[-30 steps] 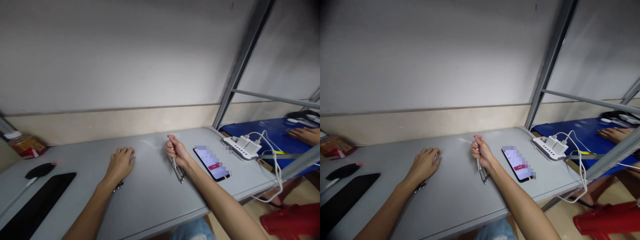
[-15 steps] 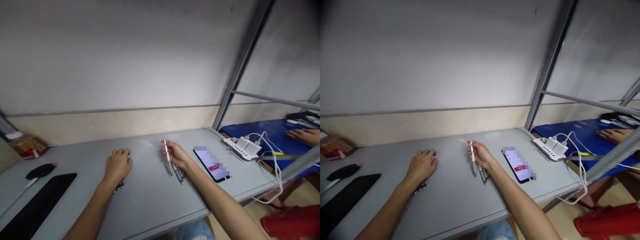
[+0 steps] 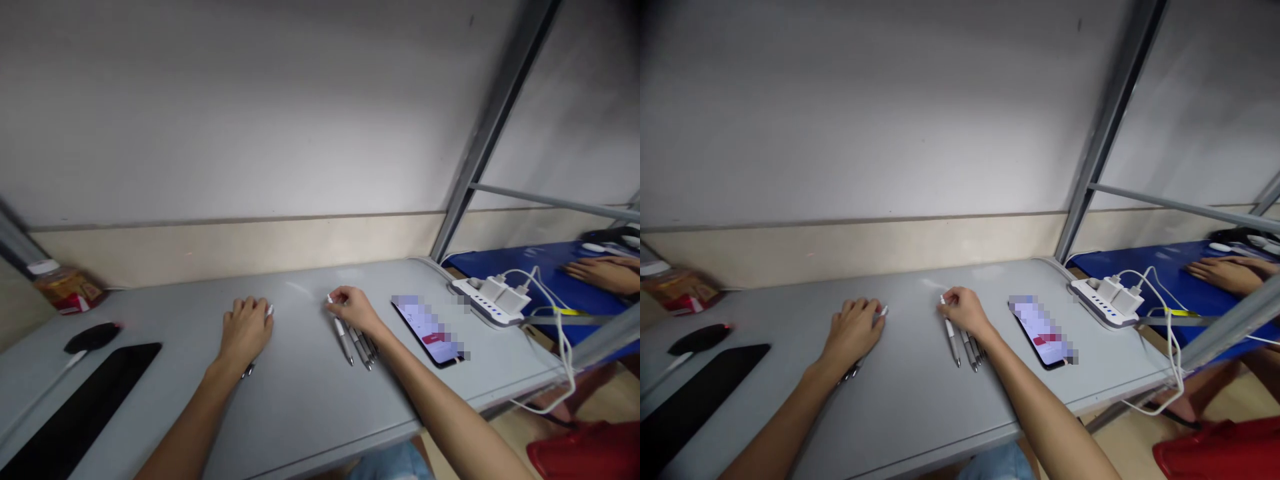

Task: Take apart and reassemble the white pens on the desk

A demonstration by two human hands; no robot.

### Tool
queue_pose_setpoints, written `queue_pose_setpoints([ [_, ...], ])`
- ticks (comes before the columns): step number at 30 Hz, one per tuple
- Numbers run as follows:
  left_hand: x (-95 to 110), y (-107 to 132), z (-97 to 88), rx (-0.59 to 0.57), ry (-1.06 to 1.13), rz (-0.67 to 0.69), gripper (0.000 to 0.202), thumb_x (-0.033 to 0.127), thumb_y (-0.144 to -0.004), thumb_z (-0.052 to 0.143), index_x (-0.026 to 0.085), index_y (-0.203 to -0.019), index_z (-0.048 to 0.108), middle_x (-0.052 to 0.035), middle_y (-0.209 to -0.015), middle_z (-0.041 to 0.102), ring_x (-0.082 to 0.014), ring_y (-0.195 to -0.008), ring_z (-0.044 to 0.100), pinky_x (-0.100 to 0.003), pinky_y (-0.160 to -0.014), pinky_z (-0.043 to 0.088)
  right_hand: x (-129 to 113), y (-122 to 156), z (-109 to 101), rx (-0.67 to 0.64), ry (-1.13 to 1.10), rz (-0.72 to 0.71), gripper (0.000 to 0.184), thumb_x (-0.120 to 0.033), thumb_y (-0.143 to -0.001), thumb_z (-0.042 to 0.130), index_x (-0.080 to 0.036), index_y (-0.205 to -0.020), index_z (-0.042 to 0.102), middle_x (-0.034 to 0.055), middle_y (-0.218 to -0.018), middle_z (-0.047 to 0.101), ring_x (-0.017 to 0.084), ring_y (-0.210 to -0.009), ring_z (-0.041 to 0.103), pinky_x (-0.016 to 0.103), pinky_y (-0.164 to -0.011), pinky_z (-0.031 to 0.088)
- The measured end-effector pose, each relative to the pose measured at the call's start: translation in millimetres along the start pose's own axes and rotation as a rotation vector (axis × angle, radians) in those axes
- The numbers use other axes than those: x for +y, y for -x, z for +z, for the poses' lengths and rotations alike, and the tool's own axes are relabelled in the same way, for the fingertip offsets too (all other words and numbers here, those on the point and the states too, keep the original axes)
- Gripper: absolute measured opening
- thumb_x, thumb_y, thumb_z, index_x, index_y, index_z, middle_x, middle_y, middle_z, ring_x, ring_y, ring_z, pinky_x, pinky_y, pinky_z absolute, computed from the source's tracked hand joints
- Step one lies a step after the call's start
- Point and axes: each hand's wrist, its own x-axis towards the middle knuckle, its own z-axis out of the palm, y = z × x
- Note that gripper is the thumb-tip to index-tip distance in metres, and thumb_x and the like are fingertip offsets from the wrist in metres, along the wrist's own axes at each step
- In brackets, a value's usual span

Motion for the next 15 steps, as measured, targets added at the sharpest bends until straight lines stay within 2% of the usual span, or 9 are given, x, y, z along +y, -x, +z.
queue_pose_setpoints([
  [3,3,1,-0.1,0.000,0.025,0.018,0.025,0.031,-0.089,0.040,0.018,-0.099,0.059,-0.0130,-0.103,0.060,-0.0307,-0.102,0.047,-0.042,-0.077,0.038,1,1,0,0.031,0.326,-0.043,0.019,-0.032,-0.068,0.073,-0.019,-0.082,0.068,0.0068,-0.094,0.063,0.025,-0.098,0.048,0.036,-0.082,0.031],
  [5,5,2,0.0,-0.003,0.048,0.038,0.023,0.031,-0.089,0.040,0.018,-0.098,0.058,-0.0123,-0.103,0.061,-0.0298,-0.102,0.046,-0.041,-0.078,0.037,0,3,0,0.003,0.442,-0.020,0.023,-0.035,-0.065,0.076,-0.021,-0.082,0.070,0.0076,-0.101,0.061,0.027,-0.104,0.044,0.038,-0.084,0.028],
  [11,10,4,0.9,-0.009,0.134,0.106,0.018,0.029,-0.089,0.042,0.019,-0.095,0.056,-0.0107,-0.101,0.064,-0.0282,-0.101,0.046,-0.041,-0.079,0.033,0,7,5,-0.039,0.541,-0.023,0.030,-0.039,-0.063,0.079,-0.021,-0.085,0.070,0.0080,-0.103,0.057,0.027,-0.104,0.042,0.038,-0.084,0.024],
  [15,12,5,1.2,-0.016,0.189,0.119,0.016,0.029,-0.089,0.043,0.020,-0.095,0.055,-0.0088,-0.097,0.065,-0.0277,-0.099,0.047,-0.038,-0.077,0.031,0,7,5,-0.043,0.533,-0.024,0.034,-0.048,-0.070,0.073,-0.022,-0.090,0.070,0.0093,-0.104,0.057,0.028,-0.105,0.042,0.039,-0.084,0.024],
])
